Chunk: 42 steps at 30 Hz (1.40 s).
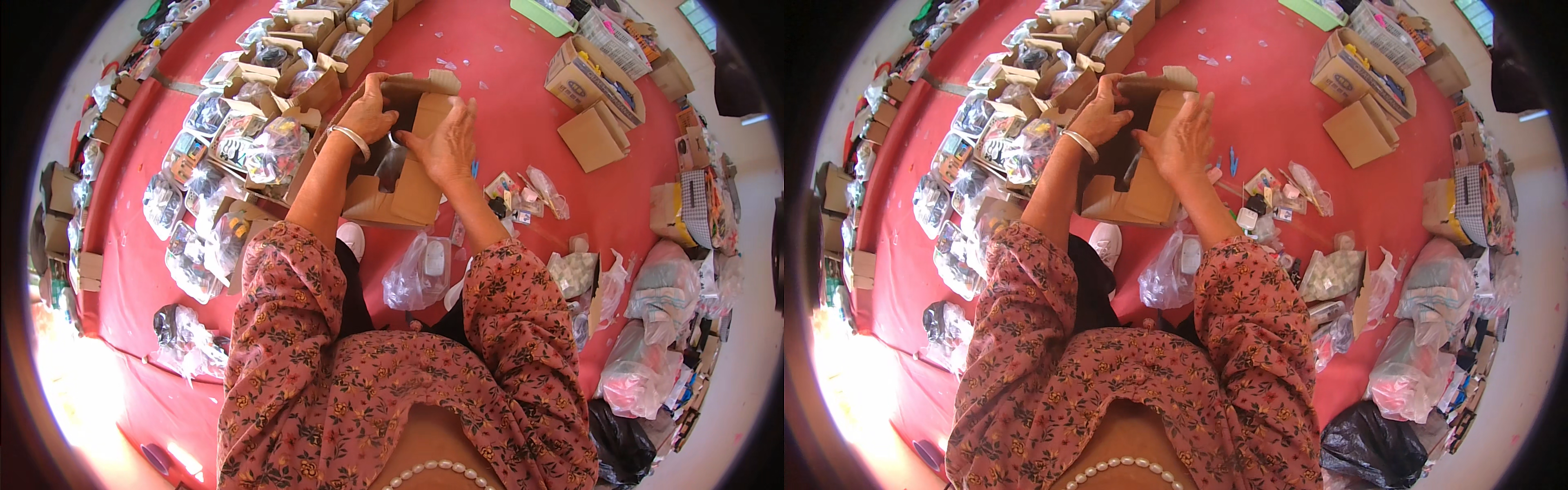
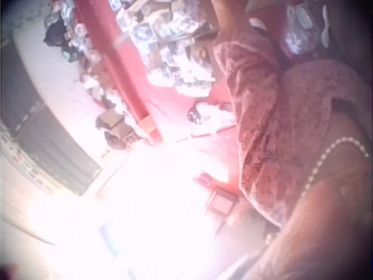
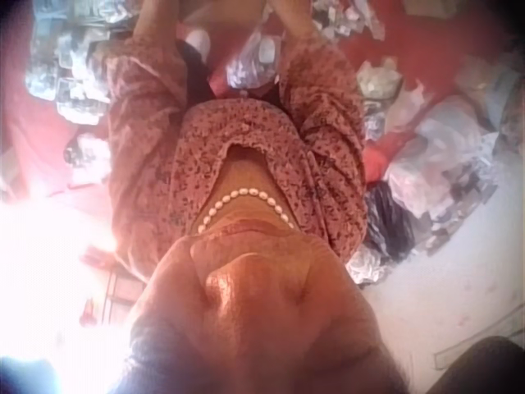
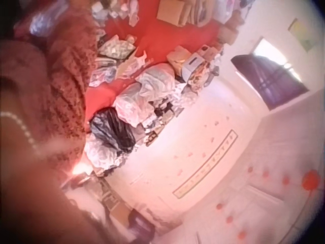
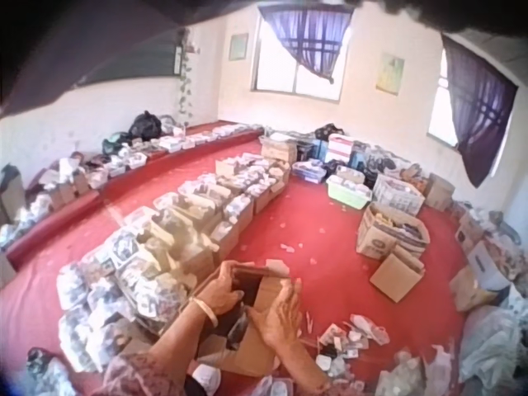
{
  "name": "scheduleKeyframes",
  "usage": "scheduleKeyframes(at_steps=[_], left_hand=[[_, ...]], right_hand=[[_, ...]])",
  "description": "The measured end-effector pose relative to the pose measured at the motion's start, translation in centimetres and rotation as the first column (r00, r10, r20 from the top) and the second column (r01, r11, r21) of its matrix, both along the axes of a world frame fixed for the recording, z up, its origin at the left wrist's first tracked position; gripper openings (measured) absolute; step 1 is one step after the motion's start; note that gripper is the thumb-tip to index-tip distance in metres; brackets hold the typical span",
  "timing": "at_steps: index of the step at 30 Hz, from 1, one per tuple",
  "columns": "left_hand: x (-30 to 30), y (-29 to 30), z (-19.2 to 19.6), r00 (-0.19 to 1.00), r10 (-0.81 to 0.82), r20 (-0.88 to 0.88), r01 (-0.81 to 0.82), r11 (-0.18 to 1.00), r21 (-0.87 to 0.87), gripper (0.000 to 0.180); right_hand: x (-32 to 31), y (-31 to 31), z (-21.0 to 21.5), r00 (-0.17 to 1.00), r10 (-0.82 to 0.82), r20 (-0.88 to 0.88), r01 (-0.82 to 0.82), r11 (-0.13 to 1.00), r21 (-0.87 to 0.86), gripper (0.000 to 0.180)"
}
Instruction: The person sits on the floor and assembles a small cardboard box. They then pick up various small items, including a hairbrush and packaged goods, from the surrounding floor and place them into the box. The person also handles plastic bags and other small objects during the packing process.
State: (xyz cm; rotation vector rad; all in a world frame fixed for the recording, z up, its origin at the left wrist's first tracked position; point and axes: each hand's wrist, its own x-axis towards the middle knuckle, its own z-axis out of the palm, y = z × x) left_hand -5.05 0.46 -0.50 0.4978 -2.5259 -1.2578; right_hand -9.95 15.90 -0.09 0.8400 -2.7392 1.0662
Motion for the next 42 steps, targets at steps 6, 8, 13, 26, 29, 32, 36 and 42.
scheduleKeyframes(at_steps=[6, 8, 13, 26, 29, 32, 36, 42], left_hand=[[-0.1, 0.3, 0.0, 1.000, 0.003, -0.021, -0.005, 0.998, -0.065, 0.058], [-0.1, 0.3, -0.1, 1.000, -0.006, -0.006, 0.006, 0.999, -0.046, 0.056], [-0.3, 0.4, 0.1, 0.999, 0.009, 0.045, -0.007, 0.999, -0.050, 0.053], [-0.1, 0.0, 0.3, 0.992, 0.127, -0.013, -0.128, 0.987, -0.097, 0.034], [-0.1, 0.3, 0.3, 0.984, 0.178, -0.026, -0.180, 0.982, -0.061, 0.035], [-0.5, 0.1, -0.6, 0.978, 0.206, -0.028, -0.206, 0.978, -0.024, 0.036], [-0.8, -0.7, -1.2, 0.986, 0.161, -0.031, -0.163, 0.984, -0.070, 0.036], [-0.9, -0.7, -0.7, 0.989, 0.142, 0.033, -0.137, 0.983, -0.125, 0.041]], right_hand=[[-0.3, 0.0, 1.8, 0.999, 0.047, 0.024, -0.047, 0.999, -0.006, 0.117], [-0.5, -0.1, 2.1, 0.998, 0.066, 0.005, -0.066, 0.997, 0.048, 0.119], [-1.9, 0.1, 1.6, 0.980, 0.161, -0.115, -0.161, 0.987, 0.011, 0.117], [-1.4, -0.1, -0.4, 0.944, 0.180, -0.276, -0.167, 0.983, 0.070, 0.077], [-1.2, -0.2, -0.5, 0.949, 0.203, -0.243, -0.190, 0.979, 0.076, 0.074], [-0.4, 0.1, -0.5, 0.940, 0.200, -0.276, -0.156, 0.972, 0.173, 0.075], [0.2, 0.2, -0.7, 0.911, 0.242, -0.334, -0.131, 0.938, 0.322, 0.080], [0.6, 0.5, -0.7, 0.924, 0.246, -0.293, -0.124, 0.917, 0.380, 0.079]])
